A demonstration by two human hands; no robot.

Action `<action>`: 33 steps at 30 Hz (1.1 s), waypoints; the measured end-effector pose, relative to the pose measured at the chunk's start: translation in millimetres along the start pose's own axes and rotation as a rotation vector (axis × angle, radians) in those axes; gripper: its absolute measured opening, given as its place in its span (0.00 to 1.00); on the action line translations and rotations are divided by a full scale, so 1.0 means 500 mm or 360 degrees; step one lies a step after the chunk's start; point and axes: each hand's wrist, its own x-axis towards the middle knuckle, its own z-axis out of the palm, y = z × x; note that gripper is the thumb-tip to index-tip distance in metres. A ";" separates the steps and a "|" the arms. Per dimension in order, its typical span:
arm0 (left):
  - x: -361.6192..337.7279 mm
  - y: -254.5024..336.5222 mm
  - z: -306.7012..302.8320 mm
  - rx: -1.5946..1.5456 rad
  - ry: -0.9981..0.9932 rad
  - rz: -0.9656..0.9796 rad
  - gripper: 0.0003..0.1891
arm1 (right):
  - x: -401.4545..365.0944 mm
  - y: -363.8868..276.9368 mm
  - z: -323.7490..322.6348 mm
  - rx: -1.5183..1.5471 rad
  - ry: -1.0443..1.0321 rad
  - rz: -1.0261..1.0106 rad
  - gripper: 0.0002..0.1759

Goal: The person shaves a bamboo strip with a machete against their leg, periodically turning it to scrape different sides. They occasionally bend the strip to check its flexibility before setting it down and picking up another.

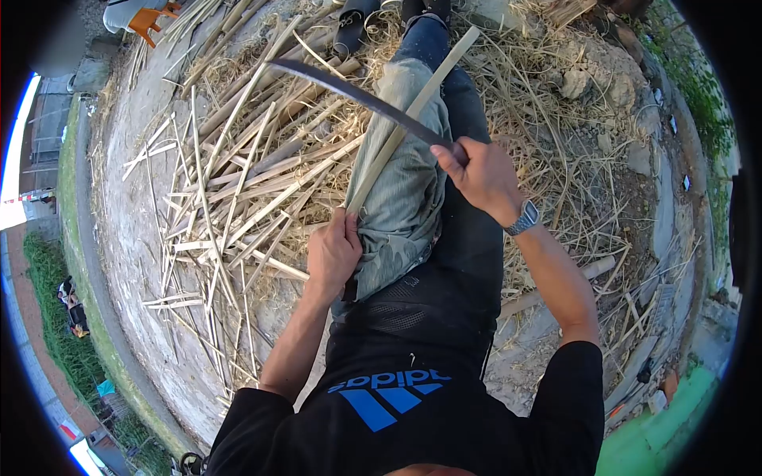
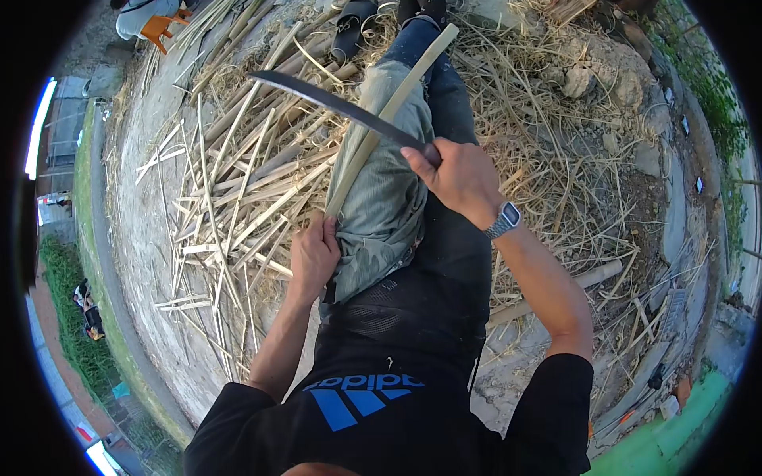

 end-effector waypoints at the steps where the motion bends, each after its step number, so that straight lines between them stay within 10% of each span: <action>1: -0.002 0.001 0.004 0.0006 -0.0004 -0.0006 0.13 | -0.002 -0.009 0.011 -0.0149 -0.0027 -0.0076 0.37; 23: 0.020 0.053 0.008 0.0094 0.0008 0.0058 0.17 | 0.222 0.217 -0.043 -0.0537 0.0239 -0.0125 0.46; 33: 0.012 0.056 -0.041 0.0008 0.0011 0.0087 0.15 | 0.098 0.073 -0.046 -0.0401 0.0224 -0.0031 0.46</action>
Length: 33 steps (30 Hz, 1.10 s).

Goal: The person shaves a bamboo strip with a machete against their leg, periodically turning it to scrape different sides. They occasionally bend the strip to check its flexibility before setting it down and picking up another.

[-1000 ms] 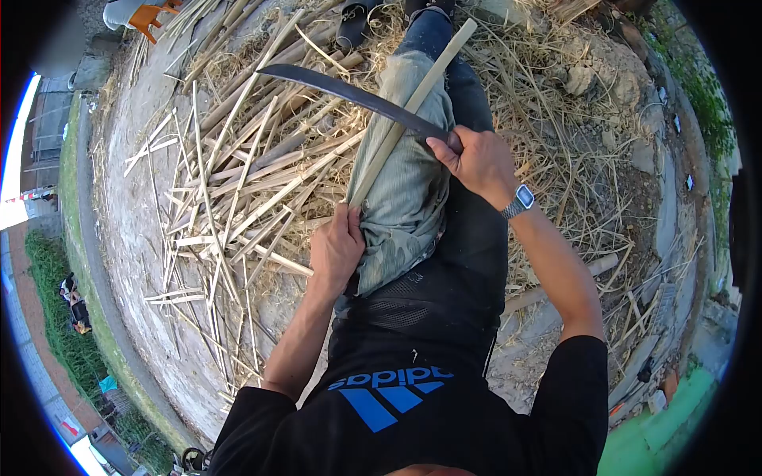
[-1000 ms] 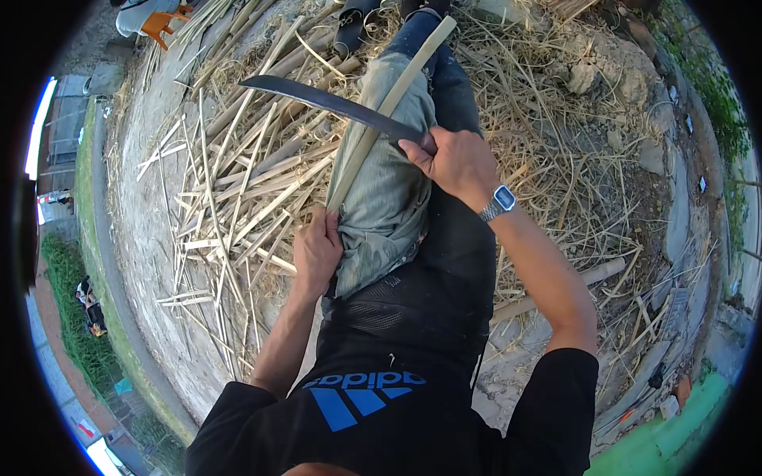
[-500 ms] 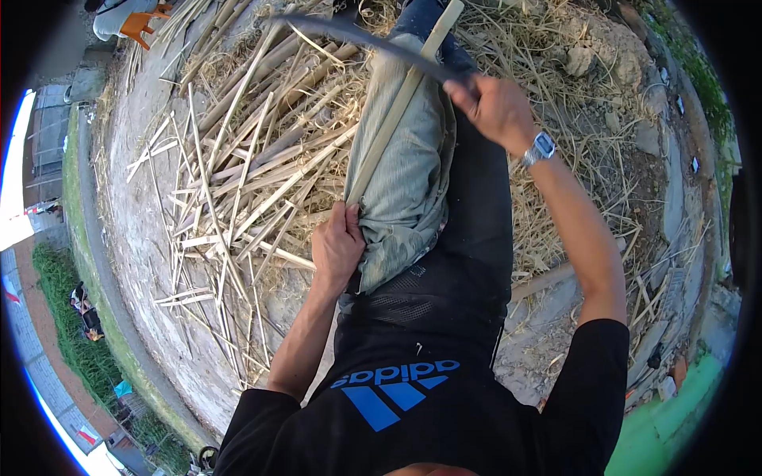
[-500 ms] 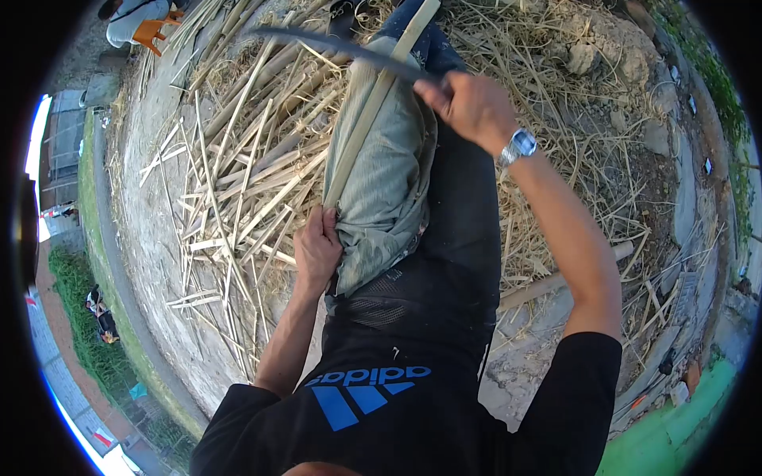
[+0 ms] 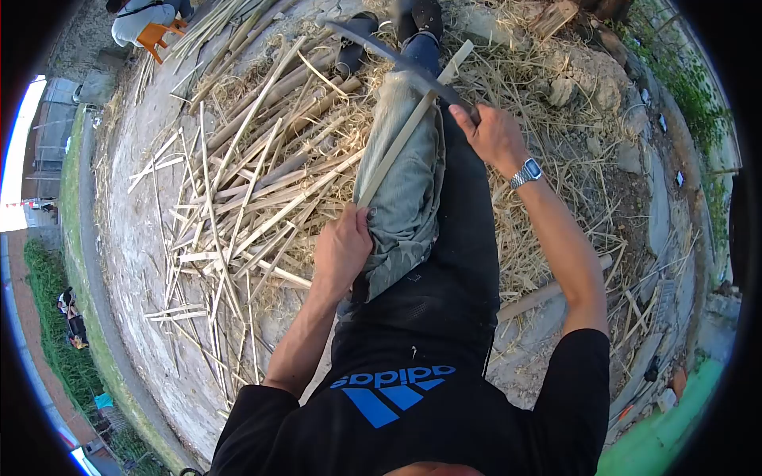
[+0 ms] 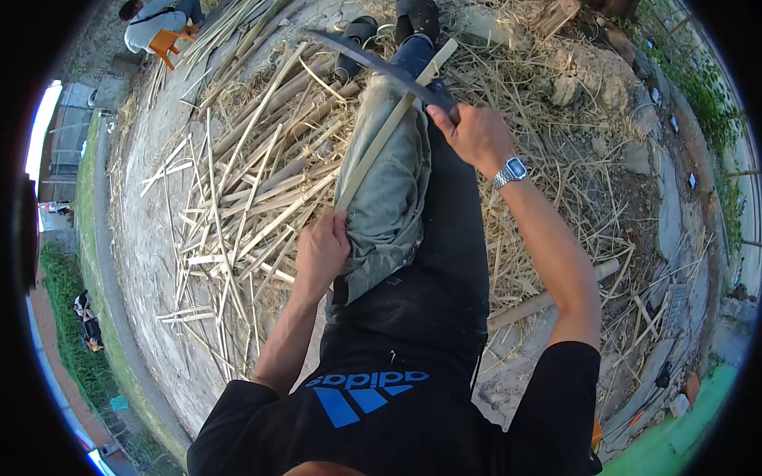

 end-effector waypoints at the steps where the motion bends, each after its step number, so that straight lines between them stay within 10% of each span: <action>1: -0.009 -0.002 -0.002 0.0000 -0.0012 -0.0003 0.15 | -0.012 -0.002 -0.006 0.0000 -0.0009 0.0008 0.46; 3: -0.018 -0.002 -0.006 0.0013 0.0007 -0.0083 0.13 | -0.017 0.011 -0.012 -0.0137 -0.0229 -0.0269 0.45; 7: -0.043 -0.021 0.004 0.0138 -0.0093 -0.0098 0.13 | 0.162 0.224 0.001 -0.0169 -0.0186 0.0608 0.50; 11: -0.046 -0.044 0.015 0.0017 -0.0013 -0.0103 0.12 | 0.130 0.295 0.005 -0.0064 -0.0004 0.0654 0.49; 16: -0.036 -0.060 0.023 -0.0014 -0.0031 -0.0029 0.12 | 0.030 0.194 0.006 0.1332 0.0270 0.1152 0.34; 21: -0.034 -0.074 0.026 0.0023 -0.0064 0.0002 0.12 | -0.018 0.098 -0.035 0.1580 0.0319 0.1135 0.32; 27: -0.033 -0.082 0.019 0.0039 -0.0072 0.0159 0.10 | 0.023 0.037 -0.013 0.1206 0.0677 0.0255 0.34; 33: -0.040 -0.116 0.007 0.0046 -0.0027 0.0215 0.11 | 0.039 -0.039 -0.028 0.1750 0.0757 0.0349 0.28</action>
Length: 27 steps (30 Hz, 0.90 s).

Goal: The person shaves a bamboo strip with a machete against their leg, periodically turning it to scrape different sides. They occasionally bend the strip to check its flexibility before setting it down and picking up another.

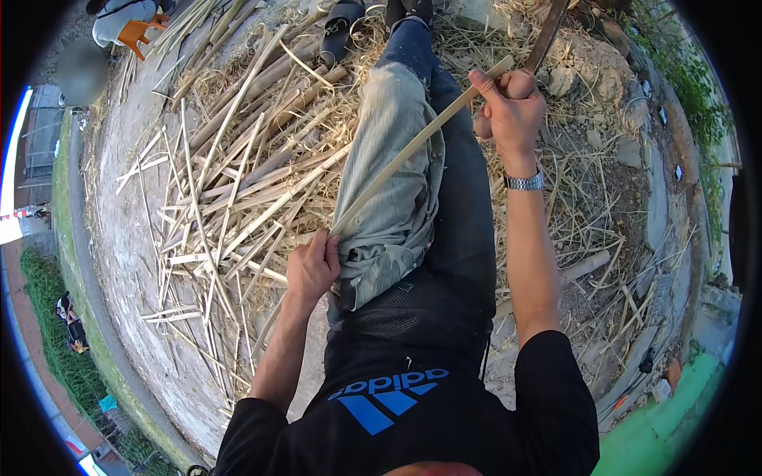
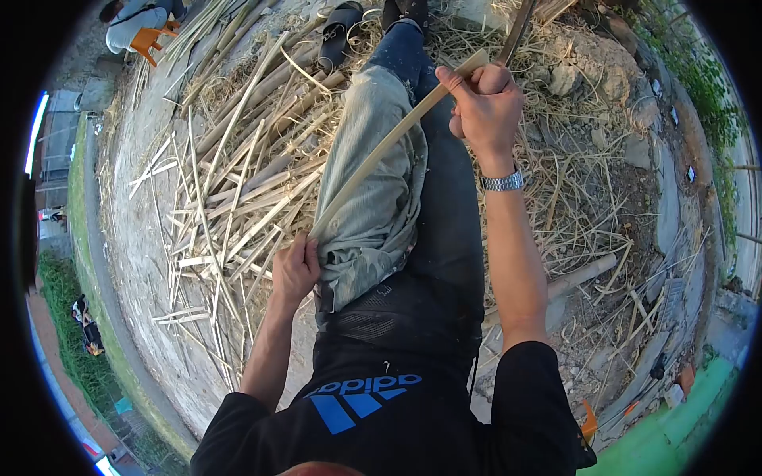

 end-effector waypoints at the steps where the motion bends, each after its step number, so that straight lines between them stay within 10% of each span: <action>1: -0.006 -0.012 -0.002 0.0010 -0.0015 -0.0006 0.10 | -0.002 -0.003 0.002 0.0096 0.0026 0.0025 0.26; 14: -0.014 -0.031 -0.023 -0.0118 -0.0158 -0.0033 0.11 | -0.071 -0.035 -0.006 -0.0368 -0.0099 0.0296 0.28; 21: -0.013 -0.026 0.009 -0.0340 -0.0220 -0.0218 0.13 | -0.164 0.037 -0.014 -0.1608 -0.0928 -0.0188 0.36; 27: -0.017 -0.003 0.028 -0.0334 -0.0158 -0.0311 0.13 | -0.055 0.071 -0.030 -0.1669 -0.0824 -0.0278 0.35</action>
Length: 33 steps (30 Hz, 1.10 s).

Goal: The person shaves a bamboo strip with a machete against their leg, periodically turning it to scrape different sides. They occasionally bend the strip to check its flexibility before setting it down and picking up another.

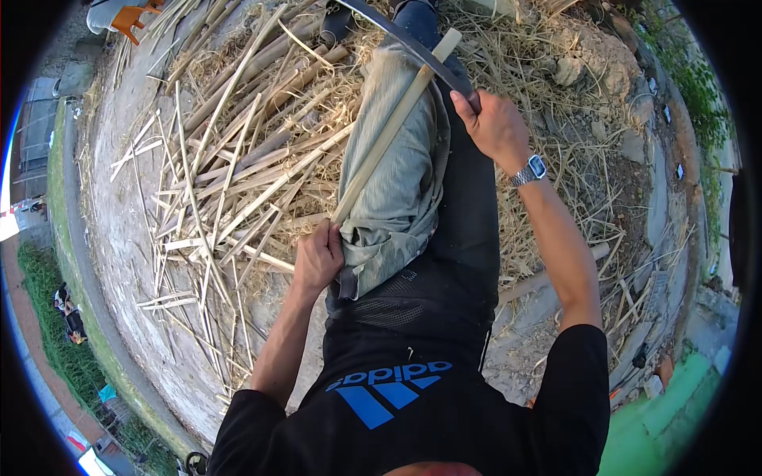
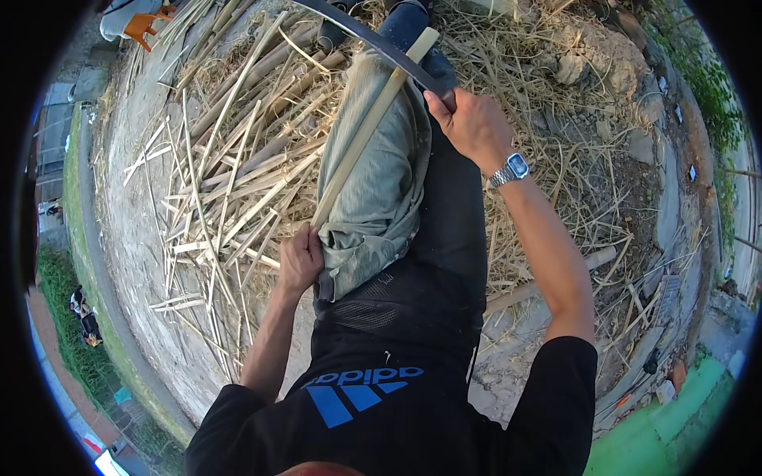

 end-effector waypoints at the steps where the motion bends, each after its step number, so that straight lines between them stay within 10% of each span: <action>1: -0.006 -0.003 0.007 -0.0009 0.0004 -0.0004 0.13 | 0.008 -0.008 -0.006 -0.0008 0.0035 -0.0018 0.35; 14: -0.012 0.000 -0.014 -0.0066 -0.0042 0.0047 0.14 | 0.011 0.028 -0.007 -0.0067 -0.0078 -0.0472 0.34; 20: -0.035 -0.042 0.002 -0.0055 0.0088 0.0132 0.12 | 0.201 0.376 -0.094 -0.0400 0.0143 0.0650 0.44; 29: -0.017 -0.030 -0.013 -0.0131 -0.0122 -0.0059 0.13 | -0.010 0.145 -0.138 0.0818 0.0167 0.0666 0.42; 33: 0.016 -0.078 -0.058 0.0076 0.0278 0.0140 0.13 | -0.054 0.064 -0.116 0.0880 0.0190 0.0512 0.31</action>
